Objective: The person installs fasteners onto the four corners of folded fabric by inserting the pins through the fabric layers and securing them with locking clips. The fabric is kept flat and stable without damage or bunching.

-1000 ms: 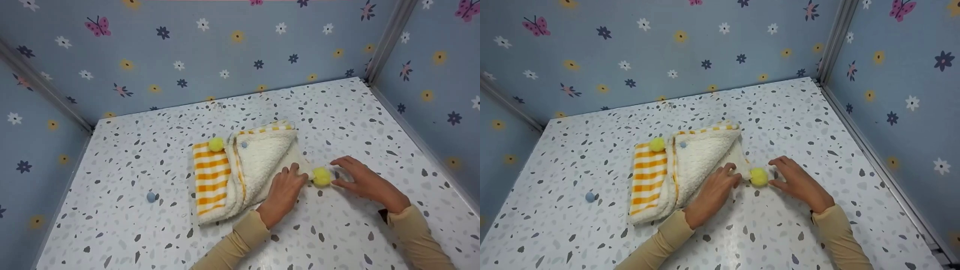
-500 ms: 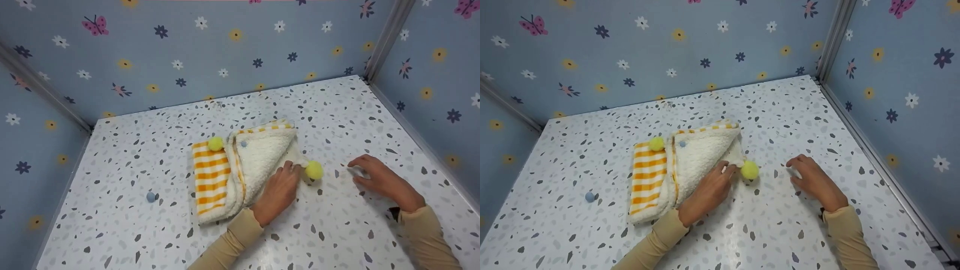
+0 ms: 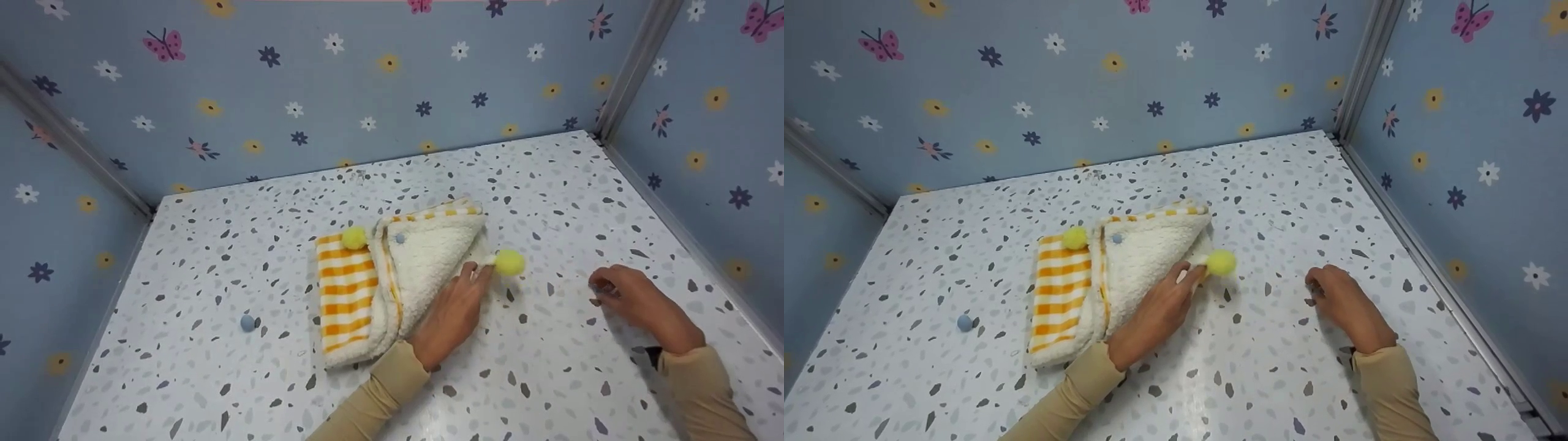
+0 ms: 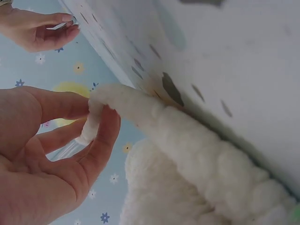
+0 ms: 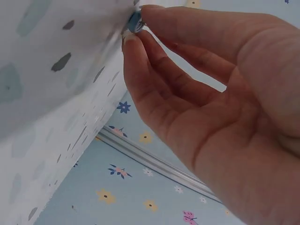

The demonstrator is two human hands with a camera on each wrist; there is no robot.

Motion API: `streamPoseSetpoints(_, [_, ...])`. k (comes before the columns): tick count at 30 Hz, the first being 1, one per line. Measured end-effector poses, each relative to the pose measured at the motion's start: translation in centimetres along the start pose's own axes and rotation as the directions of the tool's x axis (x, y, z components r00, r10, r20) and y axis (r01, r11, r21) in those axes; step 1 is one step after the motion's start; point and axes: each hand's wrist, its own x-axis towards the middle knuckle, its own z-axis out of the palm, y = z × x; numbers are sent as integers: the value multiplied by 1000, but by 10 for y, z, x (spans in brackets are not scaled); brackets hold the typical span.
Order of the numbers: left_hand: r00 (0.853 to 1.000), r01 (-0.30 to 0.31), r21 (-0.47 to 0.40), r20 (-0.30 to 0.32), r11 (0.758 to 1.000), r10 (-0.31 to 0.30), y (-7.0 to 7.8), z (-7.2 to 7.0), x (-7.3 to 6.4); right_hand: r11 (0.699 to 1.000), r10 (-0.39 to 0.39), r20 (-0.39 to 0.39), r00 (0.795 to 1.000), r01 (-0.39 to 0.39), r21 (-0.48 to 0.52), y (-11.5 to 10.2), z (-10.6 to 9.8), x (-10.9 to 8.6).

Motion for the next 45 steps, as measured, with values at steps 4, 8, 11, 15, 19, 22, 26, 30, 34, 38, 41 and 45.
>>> streamPoseSetpoints(4, [1000,11,-55,21,998,-10,0,-1,1,999,35,25,999,-34,-10,1,1,2])
streamPoseSetpoints(8, [1000,11,-67,13,998,-10,-1,-2,2,998,65,63,996,-64,-12,0,0,4])
streamPoseSetpoints(11, [1000,5,-53,-19,999,-6,-1,-1,3,996,84,78,993,-83,-16,0,0,4])
streamPoseSetpoints(15, [997,3,-56,-76,998,-8,-2,0,4,995,97,73,993,-96,-15,-2,-1,3])
streamPoseSetpoints(19, [991,0,-97,-132,995,-13,-2,0,6,997,75,48,996,-75,-12,-5,-1,3])
streamPoseSetpoints(22, [987,-13,-122,-161,992,-7,-2,0,7,998,66,45,997,-66,-7,-9,-1,5])
streamPoseSetpoints(26, [983,-30,-138,-182,990,5,-3,0,8,998,57,41,998,-58,10,-13,-1,8])
streamPoseSetpoints(30, [982,-22,-121,-186,992,-1,-2,0,9,999,39,20,999,-39,34,-17,0,9])
streamPoseSetpoints(34, [983,0,-130,-181,992,-23,0,-2,9,999,9,-9,1000,-9,45,-22,1,12])
streamPoseSetpoints(38, [981,8,-162,-188,987,-39,0,-2,11,999,-19,-26,999,21,48,-27,2,16])
streamPoseSetpoints(41, [980,6,-188,-193,982,-43,-1,-3,12,998,-32,-31,999,33,50,-30,3,19])
streamPoseSetpoints(45, [979,2,-210,-197,978,-44,-1,-4,12,997,-48,-39,998,51,63,-34,3,23])
